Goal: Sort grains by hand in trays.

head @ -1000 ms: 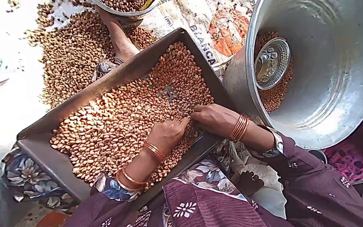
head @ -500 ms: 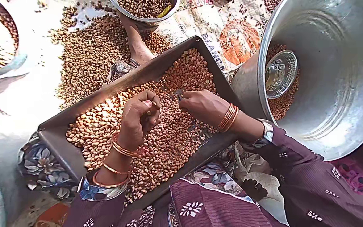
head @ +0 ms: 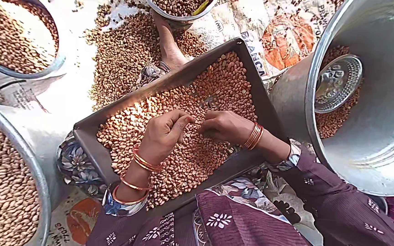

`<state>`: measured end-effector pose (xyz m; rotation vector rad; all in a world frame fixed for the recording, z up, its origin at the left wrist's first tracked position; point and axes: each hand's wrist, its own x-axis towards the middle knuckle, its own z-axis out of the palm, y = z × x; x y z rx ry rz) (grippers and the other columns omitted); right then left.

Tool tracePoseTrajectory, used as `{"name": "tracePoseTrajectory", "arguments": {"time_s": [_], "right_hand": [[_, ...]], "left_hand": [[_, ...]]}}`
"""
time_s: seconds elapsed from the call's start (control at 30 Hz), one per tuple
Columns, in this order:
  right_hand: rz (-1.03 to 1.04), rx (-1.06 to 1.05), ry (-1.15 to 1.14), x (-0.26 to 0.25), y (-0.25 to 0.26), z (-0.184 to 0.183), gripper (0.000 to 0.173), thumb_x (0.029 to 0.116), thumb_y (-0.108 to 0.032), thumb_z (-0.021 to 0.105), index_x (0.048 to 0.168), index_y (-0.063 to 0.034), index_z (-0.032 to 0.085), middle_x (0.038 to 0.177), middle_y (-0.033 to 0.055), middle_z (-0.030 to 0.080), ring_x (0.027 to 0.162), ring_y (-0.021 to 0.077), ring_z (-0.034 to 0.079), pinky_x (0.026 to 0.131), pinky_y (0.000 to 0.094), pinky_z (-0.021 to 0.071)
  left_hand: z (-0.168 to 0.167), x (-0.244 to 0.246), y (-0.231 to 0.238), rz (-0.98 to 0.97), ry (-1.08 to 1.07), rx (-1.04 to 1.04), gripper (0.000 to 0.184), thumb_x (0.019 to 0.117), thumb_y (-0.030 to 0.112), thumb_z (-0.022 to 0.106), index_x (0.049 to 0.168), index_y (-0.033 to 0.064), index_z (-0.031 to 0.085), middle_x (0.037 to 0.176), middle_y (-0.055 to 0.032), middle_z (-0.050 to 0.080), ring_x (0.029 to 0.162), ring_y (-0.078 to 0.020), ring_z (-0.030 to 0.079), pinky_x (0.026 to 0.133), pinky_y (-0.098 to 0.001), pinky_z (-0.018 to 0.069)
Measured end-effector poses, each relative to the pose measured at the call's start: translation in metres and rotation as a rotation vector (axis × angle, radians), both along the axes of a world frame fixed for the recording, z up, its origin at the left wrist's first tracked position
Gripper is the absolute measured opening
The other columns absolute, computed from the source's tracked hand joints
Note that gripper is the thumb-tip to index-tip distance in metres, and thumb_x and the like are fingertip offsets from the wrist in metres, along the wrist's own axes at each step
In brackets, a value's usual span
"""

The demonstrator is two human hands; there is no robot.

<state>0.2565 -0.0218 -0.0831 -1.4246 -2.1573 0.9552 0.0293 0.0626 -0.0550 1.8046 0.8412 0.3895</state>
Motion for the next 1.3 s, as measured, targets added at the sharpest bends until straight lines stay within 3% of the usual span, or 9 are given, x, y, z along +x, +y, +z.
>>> {"name": "tracePoseTrajectory", "arguments": {"time_s": [0.2,0.43,0.5,0.7,0.83,0.9,1.03,1.17,1.3], "right_hand": [[-0.349,0.216,-0.142,0.006,0.002,0.003,0.01,0.0944,-0.006,0.067,0.1,-0.0007,0.073,0.091,0.0167,0.068,0.074,0.0296,0.07,0.063,0.0413,0.0585],[-0.163,0.418,0.095,-0.042,0.019,0.057,0.02,0.1035,-0.017,0.059,0.102,-0.0029,0.073,0.096,0.0111,0.075,0.086,0.0202,0.074,0.073,0.0319,0.0606],[-0.221,0.436,-0.013,-0.021,0.033,0.072,0.016,0.1014,-0.011,0.059,0.105,-0.0036,0.074,0.098,0.0118,0.073,0.083,0.0228,0.073,0.069,0.0351,0.0605],[-0.342,0.017,-0.446,0.038,0.084,0.106,0.028,0.1091,-0.02,0.047,0.119,-0.0082,0.07,0.109,0.0173,0.07,0.094,0.0372,0.071,0.077,0.0539,0.0559],[-0.388,-0.366,-0.671,0.015,0.121,0.06,0.034,0.1069,-0.014,0.05,0.137,0.0005,0.057,0.133,0.028,0.057,0.109,0.0476,0.064,0.085,0.0595,0.0539],[-0.34,-0.43,-0.644,-0.006,0.121,0.042,0.04,0.1056,-0.01,0.052,0.143,0.0025,0.05,0.14,0.0287,0.049,0.109,0.0473,0.064,0.085,0.0569,0.0557],[-0.03,-0.232,-0.138,-0.009,0.11,0.05,0.034,0.1098,-0.015,0.045,0.135,-0.0023,0.062,0.128,0.0213,0.066,0.115,0.0347,0.066,0.102,0.0505,0.0498],[-0.454,-0.162,-0.572,0.006,0.092,0.069,0.027,0.1045,-0.008,0.05,0.127,0.0007,0.063,0.125,0.027,0.06,0.109,0.0463,0.064,0.08,0.0561,0.0565],[-0.474,-0.535,-0.699,-0.004,0.066,0.055,0.04,0.0989,-0.001,0.058,0.138,0.006,0.053,0.136,0.0308,0.052,0.119,0.051,0.058,0.085,0.0584,0.056]], "left_hand": [[0.006,-0.004,-0.007,0.131,0.095,-0.204,0.025,0.1078,0.019,0.05,0.1,0.0105,0.071,0.061,0.011,0.057,0.046,0.0041,0.044,0.045,-0.0123,0.0365],[0.026,0.019,0.003,0.218,0.109,-0.623,0.047,0.1137,0.034,0.022,0.096,0.014,0.06,0.068,0.0086,0.06,0.054,0.0016,0.053,0.05,-0.0154,0.0457],[0.022,0.016,0.01,0.145,-0.044,-0.676,0.05,0.1121,0.03,0.022,0.087,0.0128,0.062,0.064,0.0091,0.06,0.047,0.0036,0.043,0.043,-0.0125,0.0338],[0.026,-0.009,0.026,0.334,-0.342,-0.714,0.05,0.1108,0.019,0.028,0.069,0.0153,0.055,0.057,0.0098,0.049,0.044,0.003,0.04,0.042,-0.0115,0.0334],[0.034,-0.015,0.028,0.464,-0.438,-0.729,0.05,0.1109,0.018,0.026,0.068,0.0168,0.052,0.054,0.0099,0.046,0.042,0.0021,0.038,0.041,-0.0125,0.0325],[0.039,-0.019,0.026,0.491,-0.451,-0.726,0.051,0.1107,0.018,0.024,0.068,0.0165,0.053,0.054,0.0094,0.047,0.041,0.0024,0.038,0.04,-0.0121,0.032],[0.045,-0.025,0.029,0.525,-0.429,-0.668,0.05,0.1109,0.018,0.027,0.069,0.0155,0.055,0.054,0.0102,0.046,0.041,0.0028,0.038,0.04,-0.0116,0.0324],[0.036,-0.03,0.031,0.538,-0.366,-0.516,0.043,0.1108,0.016,0.032,0.081,0.0112,0.063,0.051,0.011,0.045,0.04,0.0027,0.037,0.04,-0.0126,0.0318],[0.021,-0.029,0.032,0.445,-0.226,-0.339,0.029,0.1088,0.009,0.038,0.104,0.0055,0.066,0.056,0.011,0.051,0.044,0.004,0.041,0.043,-0.0119,0.0347]]}}
